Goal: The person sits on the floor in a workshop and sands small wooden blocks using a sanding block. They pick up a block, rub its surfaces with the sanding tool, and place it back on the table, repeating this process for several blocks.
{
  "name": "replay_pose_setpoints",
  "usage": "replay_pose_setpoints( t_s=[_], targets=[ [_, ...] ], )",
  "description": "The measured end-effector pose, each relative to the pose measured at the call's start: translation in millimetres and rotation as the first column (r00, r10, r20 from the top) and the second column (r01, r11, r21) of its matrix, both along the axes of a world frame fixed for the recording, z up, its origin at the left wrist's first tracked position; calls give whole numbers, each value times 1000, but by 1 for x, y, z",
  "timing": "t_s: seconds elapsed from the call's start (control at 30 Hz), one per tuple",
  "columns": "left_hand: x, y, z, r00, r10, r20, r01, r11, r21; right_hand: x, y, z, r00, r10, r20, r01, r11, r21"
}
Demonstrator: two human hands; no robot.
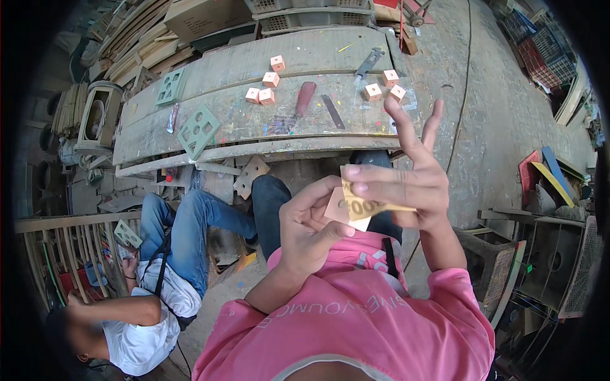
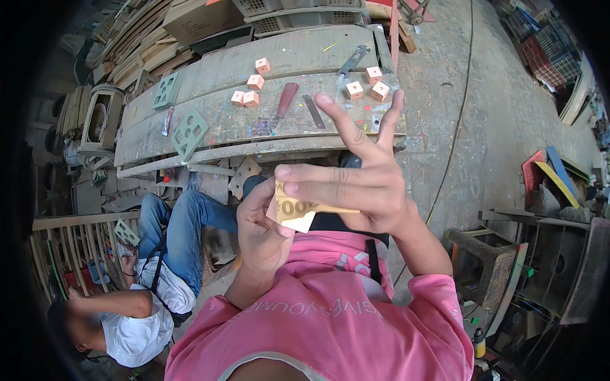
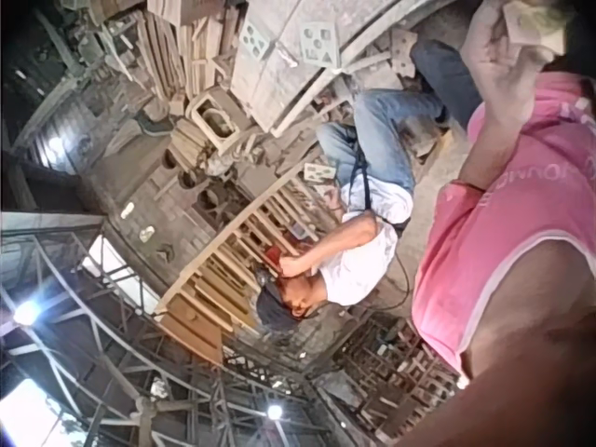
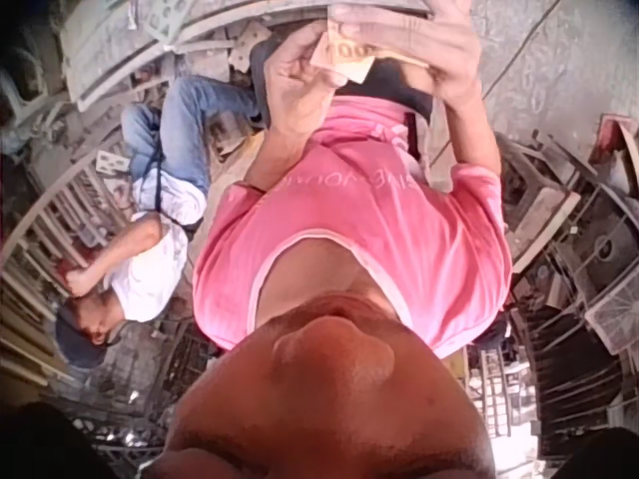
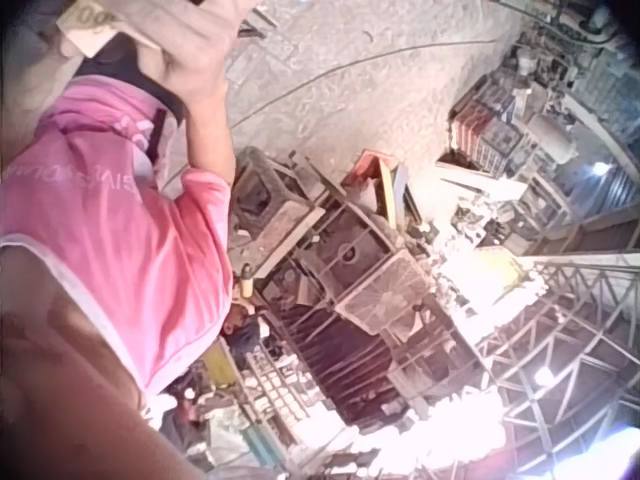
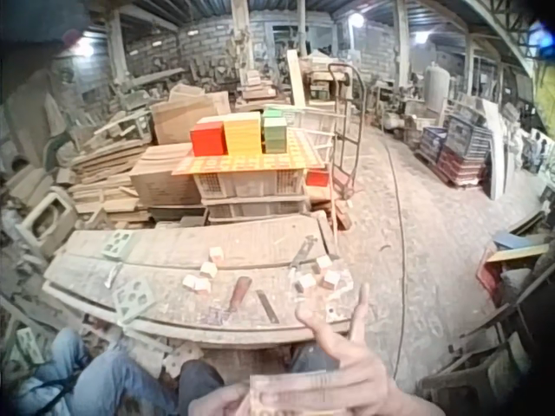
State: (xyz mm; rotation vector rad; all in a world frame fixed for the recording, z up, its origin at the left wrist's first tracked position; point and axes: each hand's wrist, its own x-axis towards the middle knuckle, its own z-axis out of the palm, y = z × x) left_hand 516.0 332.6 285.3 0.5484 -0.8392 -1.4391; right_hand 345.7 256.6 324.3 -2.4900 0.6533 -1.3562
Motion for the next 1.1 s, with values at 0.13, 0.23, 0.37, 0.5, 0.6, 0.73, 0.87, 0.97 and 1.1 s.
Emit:
replay_pose_setpoints(
  t_s=[0.13, 0.23, 0.37, 0.5, 0.6, 0.73, 0.87, 0.97, 1.1],
  targets=[
    [-1, -3, 2, 987, -53, -152, 66, 995, 78, 6, 6, -17, 999, 42, 0, -41, 981, -191],
    [1, 1, -15, 946, -119, -301, 140, 989, 50, 3, 6, -16, 1000, 3, 20, 0, 990, -139],
    [-8, 4, -1, 920, -81, -383, 157, 973, 171, 9, 7, -24, 998, 23, 53, -8, 967, -255],
    [-9, 4, 2, 915, -69, -398, 149, 973, 174, 5, 8, -12, 999, -46, -3, 45, 988, -150],
    [0, 4, -7, 970, -56, -236, 86, 989, 119, 6, 20, -3, 999, -31, -40, 25, 988, -153],
    [5, 7, -9, 996, 48, -74, -40, 994, 101, 0, 20, 4, 989, -82, -126, 79, 997, -26],
    [2, 4, -2, 996, 85, -29, -82, 994, 72, -8, 19, 1, 982, -36, -184, 34, 999, -18],
    [3, 5, -2, 998, 43, -43, -41, 998, 36, -4, 20, 0, 989, 40, -145, -48, 997, -54],
    [2, 8, 3, 997, 60, -58, -55, 995, 84, -8, 13, 4, 984, 8, -177, -10, 1000, -14]
  ],
)
